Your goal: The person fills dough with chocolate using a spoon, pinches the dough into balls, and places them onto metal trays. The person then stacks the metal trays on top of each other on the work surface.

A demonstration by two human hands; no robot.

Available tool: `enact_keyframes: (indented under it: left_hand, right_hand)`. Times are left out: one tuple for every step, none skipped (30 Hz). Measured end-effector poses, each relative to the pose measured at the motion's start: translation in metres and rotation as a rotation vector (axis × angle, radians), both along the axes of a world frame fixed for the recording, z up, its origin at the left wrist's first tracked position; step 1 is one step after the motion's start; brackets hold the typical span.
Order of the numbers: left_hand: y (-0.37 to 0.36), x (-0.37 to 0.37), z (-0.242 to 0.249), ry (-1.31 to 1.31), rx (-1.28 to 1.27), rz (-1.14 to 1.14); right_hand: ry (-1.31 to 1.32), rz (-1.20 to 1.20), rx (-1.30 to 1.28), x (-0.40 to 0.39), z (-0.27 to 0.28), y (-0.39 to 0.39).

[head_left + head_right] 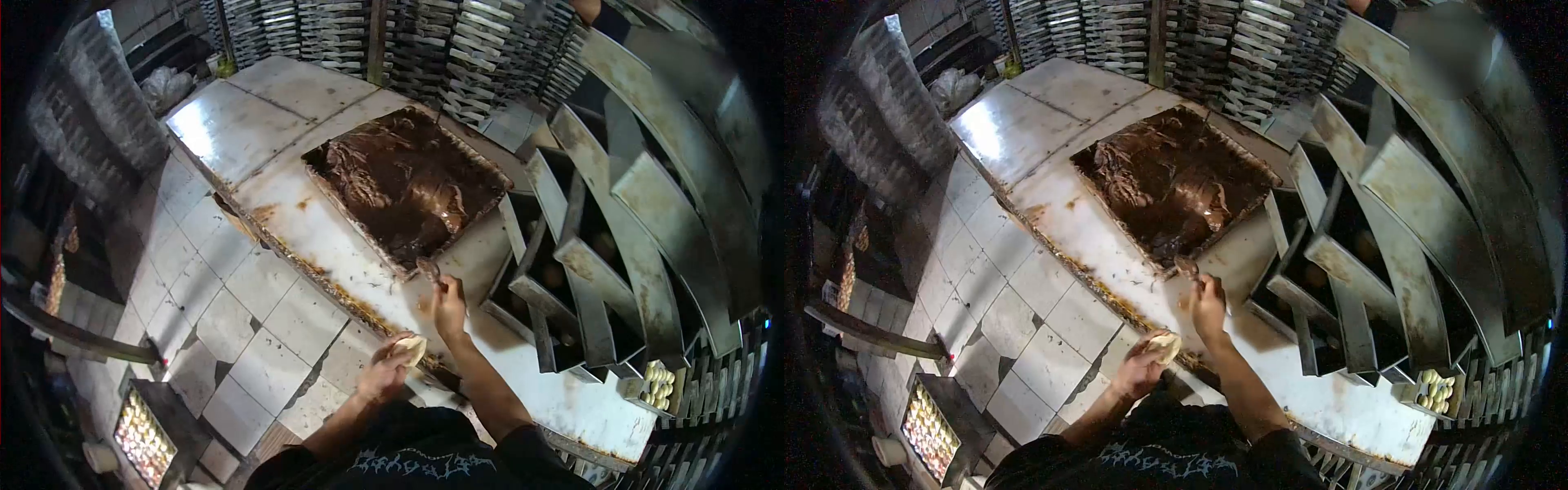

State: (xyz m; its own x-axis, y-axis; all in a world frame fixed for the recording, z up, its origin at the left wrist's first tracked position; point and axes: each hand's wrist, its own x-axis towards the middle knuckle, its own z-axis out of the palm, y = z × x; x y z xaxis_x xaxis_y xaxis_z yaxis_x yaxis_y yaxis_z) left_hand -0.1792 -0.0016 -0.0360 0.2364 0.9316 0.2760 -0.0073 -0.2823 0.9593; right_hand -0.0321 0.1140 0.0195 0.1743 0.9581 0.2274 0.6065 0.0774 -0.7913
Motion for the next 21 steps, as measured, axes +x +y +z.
enact_keyframes:
  left_hand:
    - [0.005,0.006,0.028,-0.389,-0.294,0.102]
    - [0.014,0.014,0.05,-0.788,-0.578,0.2]
    - [0.022,0.019,0.061,-0.963,-0.591,0.199]
    - [0.026,0.016,0.07,-0.903,-0.609,0.148]
    - [0.026,0.017,0.082,-0.757,-0.634,0.077]
    - [0.029,0.018,0.097,-0.607,-0.649,0.003]
    - [0.029,0.021,0.127,-0.49,-0.494,-0.073]
    - [0.026,0.033,0.083,-0.364,-0.256,-0.046]
    - [0.028,0.025,0.097,-0.461,-0.344,-0.084]
    - [0.031,0.012,0.115,-0.557,-0.429,-0.121]
    - [0.033,0.003,0.123,-0.565,-0.43,-0.117]
    - [0.034,-0.006,0.129,-0.732,-0.497,-0.125]
    - [0.034,-0.014,0.13,-0.9,-0.56,-0.132]
    - [0.032,-0.022,0.125,-0.912,-0.558,-0.125]
    - [0.03,-0.03,0.119,-0.96,-0.613,-0.135]
    - [0.031,-0.035,0.115,-1.006,-0.664,-0.146]
    - [0.029,-0.038,0.123,-1.021,-0.676,-0.049]
    - [0.031,-0.039,0.118,-1.029,-0.674,-0.044]
    - [0.033,-0.041,0.111,-1.084,-0.7,0.024]
    - [0.034,-0.041,0.107,-1.135,-0.727,0.09]
    - [0.039,-0.04,0.11,-1.136,-0.691,0.13]
  right_hand:
    - [-0.068,-0.012,0.177,0.0,0.001,-0.007]
    - [-0.14,-0.016,0.365,0.0,0.011,-0.012]
    - [-0.181,0.06,0.377,-0.01,0.037,-0.02]
    - [-0.218,0.129,0.372,-0.021,0.063,-0.034]
    - [-0.285,0.231,0.418,-0.03,0.087,-0.031]
    - [-0.293,0.233,0.408,-0.035,0.104,-0.02]
    - [-0.323,0.251,0.136,-0.037,0.12,-0.006]
    - [-0.35,0.265,-0.136,-0.036,0.131,0.009]
    - [-0.515,0.24,-0.084,-0.035,0.131,0.03]
    - [-0.676,0.215,-0.028,-0.034,0.129,0.051]
    - [-0.732,0.178,-0.119,-0.035,0.134,0.069]
    - [-0.786,0.144,-0.209,-0.036,0.137,0.083]
    - [-1.044,0.139,-0.136,-0.028,0.119,0.097]
    - [-1.053,0.148,-0.135,-0.031,0.117,0.097]
    - [-1.212,0.228,-0.165,-0.033,0.114,0.094]
    - [-1.37,0.308,-0.192,-0.036,0.112,0.091]
    - [-1.44,0.411,-0.239,-0.043,0.115,0.084]
    - [-1.446,0.418,-0.237,-0.045,0.122,0.076]
    - [-1.394,0.536,-0.229,-0.047,0.13,0.068]
    - [-1.337,0.649,-0.222,-0.048,0.139,0.061]
    - [-1.16,0.603,-0.209,-0.048,0.149,0.057]
